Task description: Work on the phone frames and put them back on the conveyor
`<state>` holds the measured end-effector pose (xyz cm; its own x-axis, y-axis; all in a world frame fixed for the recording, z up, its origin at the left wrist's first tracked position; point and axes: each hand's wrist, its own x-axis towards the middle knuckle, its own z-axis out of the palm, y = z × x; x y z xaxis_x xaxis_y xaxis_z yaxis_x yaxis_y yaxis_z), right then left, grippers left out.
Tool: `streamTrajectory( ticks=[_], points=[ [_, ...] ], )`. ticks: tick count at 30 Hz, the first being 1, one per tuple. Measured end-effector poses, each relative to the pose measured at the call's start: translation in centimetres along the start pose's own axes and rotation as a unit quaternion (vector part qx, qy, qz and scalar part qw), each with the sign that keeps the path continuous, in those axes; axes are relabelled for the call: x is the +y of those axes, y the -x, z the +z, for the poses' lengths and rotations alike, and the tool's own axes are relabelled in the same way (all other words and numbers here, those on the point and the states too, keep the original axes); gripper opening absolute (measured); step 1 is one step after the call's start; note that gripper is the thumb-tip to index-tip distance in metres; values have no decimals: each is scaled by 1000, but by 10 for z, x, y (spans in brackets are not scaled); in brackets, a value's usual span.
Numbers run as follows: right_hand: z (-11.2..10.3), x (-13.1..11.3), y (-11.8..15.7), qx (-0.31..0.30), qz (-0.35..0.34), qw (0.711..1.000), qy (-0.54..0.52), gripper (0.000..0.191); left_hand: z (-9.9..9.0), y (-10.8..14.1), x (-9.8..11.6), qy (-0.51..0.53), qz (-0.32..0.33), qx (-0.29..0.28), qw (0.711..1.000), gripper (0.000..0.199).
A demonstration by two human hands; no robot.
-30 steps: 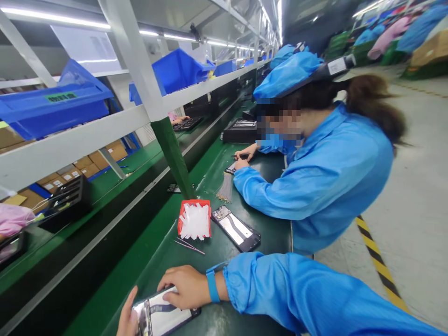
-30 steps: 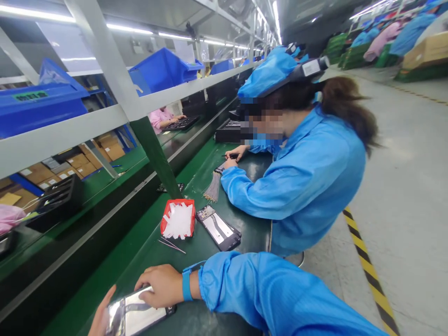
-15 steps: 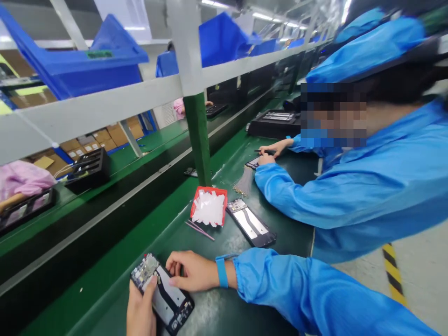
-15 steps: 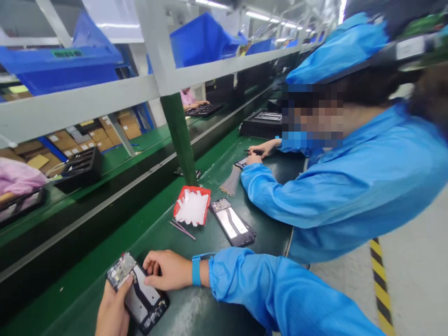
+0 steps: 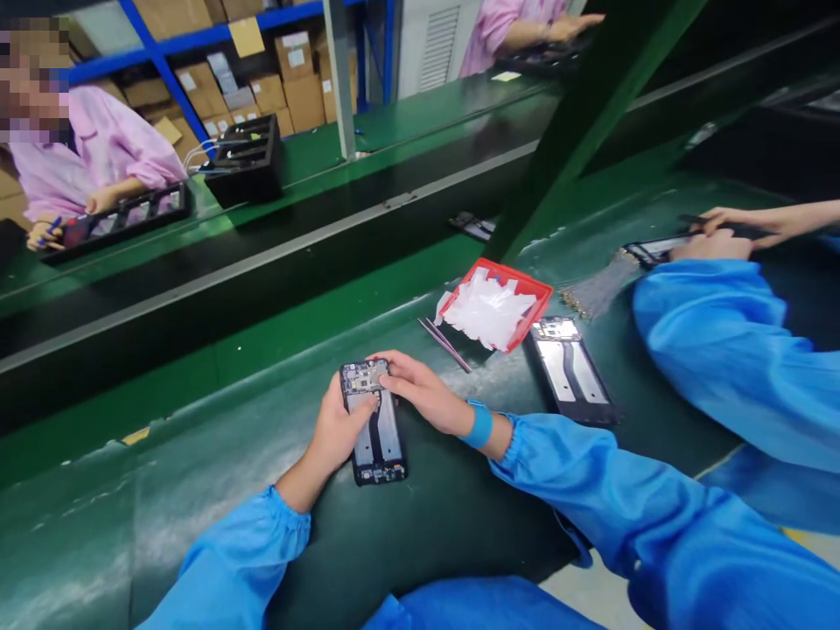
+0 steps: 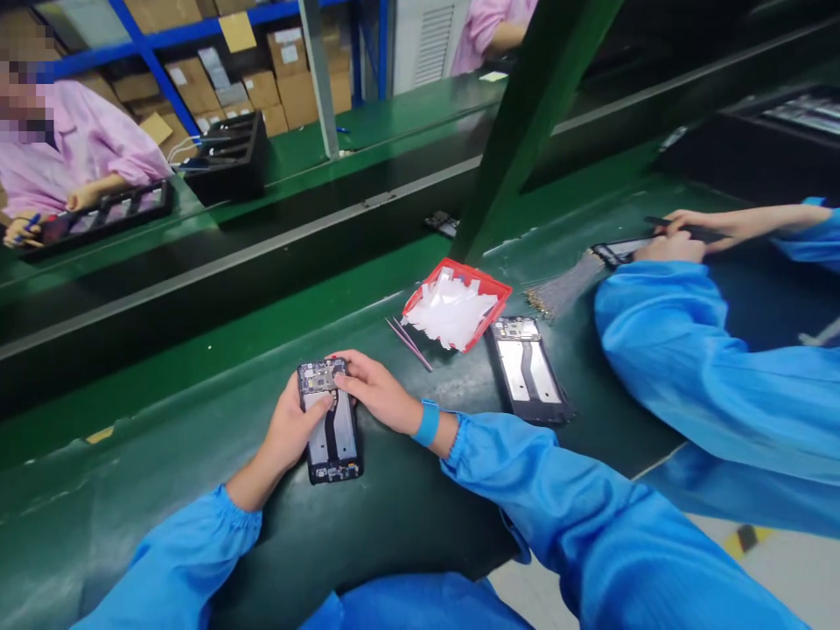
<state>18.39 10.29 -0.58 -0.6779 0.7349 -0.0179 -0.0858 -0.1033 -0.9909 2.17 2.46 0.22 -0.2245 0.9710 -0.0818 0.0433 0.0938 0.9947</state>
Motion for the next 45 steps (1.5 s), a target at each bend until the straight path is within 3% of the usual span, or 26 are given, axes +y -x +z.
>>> streamTrajectory(
  ticks=[5, 11, 13, 17, 20, 29, 32, 38, 41, 45],
  points=[
    [4, 7, 0, 7, -14, 1000, 1, 44, 4, 1, 0, -2, 8, -11, 1000, 42],
    [11, 11, 0, 47, -48, 993, 92, 46, 2, 0, -4, 1, 8, 3, 1000, 40],
    [11, 9, -1, 32, -64, 995, 66, 47, 1, 0, -6, 22, 4, 17, 1000, 40],
    [9, 4, -1, -55, -43, 996, -58, 54, 2, 1, -10, 99, 0, 31, 995, 36],
    [8, 3, 0, -62, -32, 993, -98, 58, 3, 1, -12, 91, 1, 43, 995, 35],
    [12, 2, -2, -17, -54, 998, -40, 41, 5, 0, -9, 39, 18, 64, 997, 34],
    [16, 2, 0, 3, -56, 998, -24, 28, 7, 1, -4, 33, 26, 73, 996, 33],
    [25, 2, 2, 43, -56, 996, -46, 12, 11, 3, 1, 35, 9, 88, 995, 29],
    [24, 4, -3, 47, -54, 996, -47, 11, 10, 1, -2, 42, -9, 97, 994, 31],
    [20, 4, -5, -5, -54, 997, -58, 24, -3, -5, 1, 58, -30, 139, 988, 39]
  ],
)
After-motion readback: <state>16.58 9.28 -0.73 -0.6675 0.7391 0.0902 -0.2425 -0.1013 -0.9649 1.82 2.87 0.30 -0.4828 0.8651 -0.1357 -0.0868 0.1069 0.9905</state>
